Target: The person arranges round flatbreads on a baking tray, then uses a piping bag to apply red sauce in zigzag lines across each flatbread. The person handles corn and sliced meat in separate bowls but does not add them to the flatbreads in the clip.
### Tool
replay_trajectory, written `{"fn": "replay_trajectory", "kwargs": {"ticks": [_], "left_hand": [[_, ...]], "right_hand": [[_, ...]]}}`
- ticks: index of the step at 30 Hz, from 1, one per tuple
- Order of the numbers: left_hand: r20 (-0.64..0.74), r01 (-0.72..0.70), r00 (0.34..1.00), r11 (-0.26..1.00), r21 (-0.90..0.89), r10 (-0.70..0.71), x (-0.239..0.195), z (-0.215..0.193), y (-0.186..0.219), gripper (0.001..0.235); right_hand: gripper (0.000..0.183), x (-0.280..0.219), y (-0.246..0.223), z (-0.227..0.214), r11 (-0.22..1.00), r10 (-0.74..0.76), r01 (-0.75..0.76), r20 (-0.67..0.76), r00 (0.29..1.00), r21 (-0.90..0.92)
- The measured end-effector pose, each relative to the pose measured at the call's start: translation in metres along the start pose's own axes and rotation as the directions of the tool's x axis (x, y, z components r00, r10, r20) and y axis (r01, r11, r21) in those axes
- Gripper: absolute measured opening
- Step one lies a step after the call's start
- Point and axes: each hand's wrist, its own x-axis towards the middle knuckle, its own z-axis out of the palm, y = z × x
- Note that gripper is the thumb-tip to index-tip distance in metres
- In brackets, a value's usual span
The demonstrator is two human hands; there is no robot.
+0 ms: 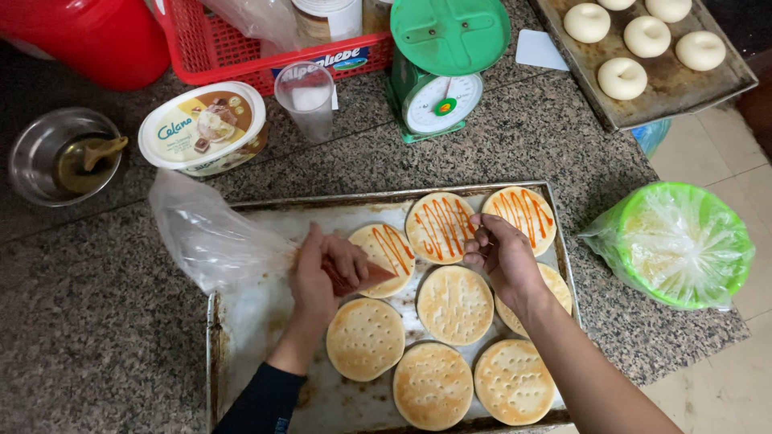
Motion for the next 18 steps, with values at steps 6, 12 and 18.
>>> {"fn": "replay_trajectory", "kwargs": {"ticks": [6,12,18], "left_hand": [[-0.144,-0.224,0.967,0.97,-0.094,0.21,0.001,-0.014,0.009,0.062],[-0.042,-0.02,0.999,0.998,-0.054,0.018,-0.01,-0.018,0.001,0.064],[-0.252,-0.205,0.953,0.971,-0.126,0.169,-0.008,-0.032,0.012,0.062]], "right_hand": [[0.022,-0.002,0.004,0.003,1.0,0.009,-0.008,0.02,1.0,-0.026],[0.022,0.0,0.011,0.009,0.999,0.011,-0.01,0.043,0.999,-0.033],[0.022,-0.004,0.017,0.015,0.997,0.021,-0.018,0.034,0.999,-0.068]]}}
